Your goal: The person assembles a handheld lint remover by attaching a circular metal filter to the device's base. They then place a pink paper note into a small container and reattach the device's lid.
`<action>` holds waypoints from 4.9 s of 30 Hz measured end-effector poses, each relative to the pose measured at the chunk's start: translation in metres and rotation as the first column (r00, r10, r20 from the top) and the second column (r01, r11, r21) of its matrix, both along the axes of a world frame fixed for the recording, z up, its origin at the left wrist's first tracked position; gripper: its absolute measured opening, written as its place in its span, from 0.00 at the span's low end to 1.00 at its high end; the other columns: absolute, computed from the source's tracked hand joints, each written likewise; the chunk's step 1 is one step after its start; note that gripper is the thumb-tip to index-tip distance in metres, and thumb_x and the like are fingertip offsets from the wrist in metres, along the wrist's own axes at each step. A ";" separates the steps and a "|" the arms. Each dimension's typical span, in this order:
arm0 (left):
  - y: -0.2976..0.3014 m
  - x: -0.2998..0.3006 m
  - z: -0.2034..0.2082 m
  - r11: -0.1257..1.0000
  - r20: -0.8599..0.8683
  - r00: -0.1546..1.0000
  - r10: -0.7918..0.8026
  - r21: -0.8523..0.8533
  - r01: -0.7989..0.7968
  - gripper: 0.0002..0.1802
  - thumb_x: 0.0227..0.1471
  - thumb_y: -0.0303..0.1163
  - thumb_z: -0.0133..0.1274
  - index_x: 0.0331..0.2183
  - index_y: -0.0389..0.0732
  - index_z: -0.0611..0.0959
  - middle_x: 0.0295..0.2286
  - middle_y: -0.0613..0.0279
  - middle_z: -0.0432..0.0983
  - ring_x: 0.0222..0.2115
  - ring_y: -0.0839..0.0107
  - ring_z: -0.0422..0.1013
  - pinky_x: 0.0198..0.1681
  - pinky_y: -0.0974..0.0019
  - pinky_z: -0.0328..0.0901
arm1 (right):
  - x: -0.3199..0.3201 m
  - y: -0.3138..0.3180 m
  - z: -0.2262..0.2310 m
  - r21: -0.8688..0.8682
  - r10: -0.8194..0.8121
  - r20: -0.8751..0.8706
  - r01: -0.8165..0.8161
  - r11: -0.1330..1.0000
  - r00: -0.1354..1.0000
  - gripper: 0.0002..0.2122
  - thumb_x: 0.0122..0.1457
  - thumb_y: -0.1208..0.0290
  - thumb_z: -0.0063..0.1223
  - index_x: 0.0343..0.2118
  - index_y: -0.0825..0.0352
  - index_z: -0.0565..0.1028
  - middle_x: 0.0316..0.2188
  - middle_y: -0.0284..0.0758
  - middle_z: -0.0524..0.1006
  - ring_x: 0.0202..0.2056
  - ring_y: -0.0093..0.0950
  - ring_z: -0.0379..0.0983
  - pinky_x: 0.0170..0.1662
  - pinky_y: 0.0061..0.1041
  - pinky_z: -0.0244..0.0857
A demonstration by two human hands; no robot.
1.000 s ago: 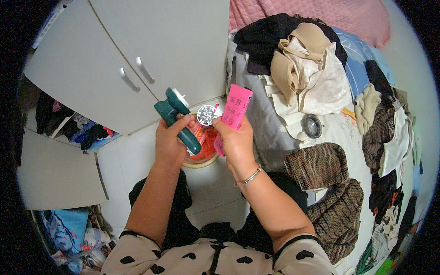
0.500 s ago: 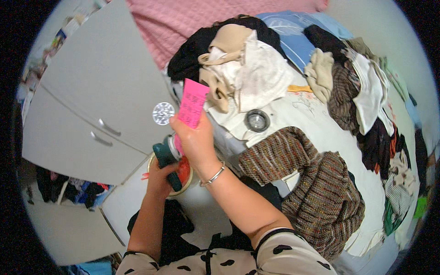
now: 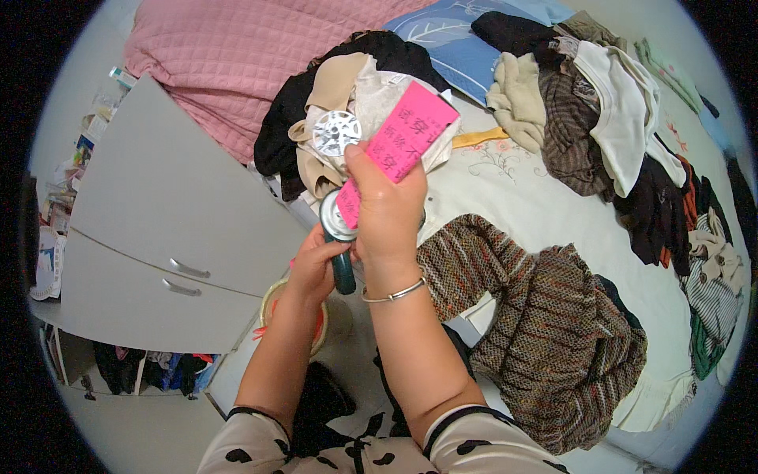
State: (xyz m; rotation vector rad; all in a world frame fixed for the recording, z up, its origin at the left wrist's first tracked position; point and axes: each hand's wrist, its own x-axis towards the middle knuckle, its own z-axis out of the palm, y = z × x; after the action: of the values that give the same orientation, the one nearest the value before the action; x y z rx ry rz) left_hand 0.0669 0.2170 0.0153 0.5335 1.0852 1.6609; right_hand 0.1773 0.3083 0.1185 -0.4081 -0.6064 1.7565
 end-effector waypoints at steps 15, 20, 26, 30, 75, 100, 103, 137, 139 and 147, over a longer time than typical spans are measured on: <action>0.074 0.003 -0.027 0.924 -0.533 0.812 0.237 -0.133 -0.358 0.18 0.44 0.23 0.58 0.40 0.31 0.75 0.31 0.60 0.78 0.30 0.71 0.74 0.35 0.69 0.68 | 0.017 0.022 -0.001 -0.002 -0.120 -0.072 0.120 0.993 0.990 0.07 0.51 0.80 0.57 0.32 0.69 0.71 0.26 0.31 0.73 0.27 0.21 0.69 0.32 0.19 0.63; 0.081 -0.005 -0.028 0.834 -0.869 0.492 -0.058 -0.313 -0.454 0.19 0.40 0.35 0.62 0.35 0.33 0.80 0.23 0.61 0.78 0.24 0.73 0.73 0.30 0.69 0.67 | 0.017 0.023 -0.002 -0.001 -0.112 -0.054 0.112 0.994 0.992 0.06 0.51 0.79 0.57 0.31 0.69 0.72 0.26 0.30 0.72 0.26 0.19 0.68 0.30 0.18 0.61; 0.067 -0.022 -0.046 0.935 -0.733 0.680 0.029 -0.221 -0.278 0.20 0.41 0.34 0.62 0.36 0.32 0.79 0.24 0.60 0.74 0.23 0.70 0.70 0.29 0.68 0.67 | 0.014 0.020 0.000 -0.007 -0.074 -0.030 0.074 0.997 0.997 0.06 0.51 0.80 0.57 0.31 0.69 0.72 0.25 0.31 0.73 0.27 0.21 0.70 0.31 0.19 0.63; 0.041 -0.012 -0.043 0.918 -0.926 0.321 0.199 0.062 -0.391 0.13 0.44 0.29 0.61 0.32 0.31 0.78 0.28 0.59 0.72 0.26 0.73 0.69 0.31 0.70 0.65 | 0.002 0.013 -0.005 0.026 0.008 0.057 -0.010 1.000 0.998 0.06 0.51 0.79 0.57 0.31 0.68 0.72 0.25 0.29 0.72 0.25 0.19 0.68 0.29 0.17 0.61; -0.150 -0.038 0.060 0.750 -0.836 -0.398 0.378 0.529 -0.398 0.12 0.33 0.18 0.58 0.26 0.39 0.76 0.27 0.59 0.66 0.28 0.59 0.64 0.33 0.59 0.60 | -0.070 -0.136 -0.052 0.538 -0.024 0.642 -0.428 0.726 0.766 0.10 0.49 0.77 0.59 0.33 0.67 0.69 0.25 0.32 0.74 0.26 0.21 0.69 0.31 0.22 0.65; -0.173 -0.053 0.060 0.880 -0.595 0.704 0.388 0.013 -0.475 0.00 0.51 0.23 0.50 0.29 0.37 0.75 0.27 0.70 0.68 0.26 0.82 0.64 0.32 0.77 0.62 | -0.070 -0.122 -0.051 -0.019 0.529 0.430 -0.579 0.815 0.732 0.08 0.50 0.78 0.59 0.33 0.68 0.73 0.26 0.30 0.75 0.27 0.20 0.70 0.30 0.19 0.64; -0.177 -0.054 0.063 0.887 -0.369 0.847 0.382 -0.110 -0.448 0.03 0.53 0.24 0.48 0.30 0.37 0.76 0.27 0.69 0.70 0.26 0.82 0.65 0.34 0.76 0.65 | -0.072 -0.118 -0.059 -0.059 0.578 0.380 -0.605 0.794 0.722 0.08 0.50 0.77 0.60 0.33 0.68 0.73 0.26 0.31 0.75 0.27 0.21 0.71 0.31 0.19 0.64; -0.160 -0.042 0.056 0.727 -0.865 -0.192 0.464 0.495 -0.475 0.11 0.35 0.18 0.59 0.26 0.40 0.76 0.26 0.58 0.68 0.28 0.60 0.66 0.30 0.63 0.61 | -0.075 -0.134 -0.061 0.125 0.404 0.550 -0.550 0.826 0.731 0.06 0.52 0.77 0.58 0.33 0.68 0.74 0.25 0.28 0.74 0.25 0.17 0.68 0.29 0.17 0.61; -0.158 -0.042 0.055 0.723 -0.863 -0.249 0.439 0.504 -0.472 0.11 0.35 0.18 0.59 0.26 0.40 0.76 0.26 0.58 0.68 0.28 0.60 0.66 0.31 0.62 0.61 | -0.076 -0.137 -0.061 0.203 0.329 0.573 -0.520 0.830 0.750 0.05 0.53 0.77 0.57 0.32 0.69 0.75 0.24 0.27 0.74 0.24 0.16 0.68 0.27 0.16 0.60; -0.157 -0.042 0.053 0.721 -0.860 -0.303 0.410 0.509 -0.470 0.11 0.35 0.19 0.59 0.25 0.39 0.76 0.26 0.58 0.67 0.29 0.59 0.65 0.33 0.59 0.60 | -0.075 -0.137 -0.070 0.349 0.172 0.683 -0.524 0.777 0.710 0.09 0.51 0.77 0.59 0.33 0.68 0.70 0.27 0.29 0.74 0.28 0.18 0.68 0.32 0.20 0.64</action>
State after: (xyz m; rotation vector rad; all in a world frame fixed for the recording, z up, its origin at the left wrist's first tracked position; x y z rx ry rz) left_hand 0.0254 0.0600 0.0681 1.7155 2.8172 1.6589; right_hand 0.1027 0.1715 0.0487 -0.5024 -1.7171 1.7068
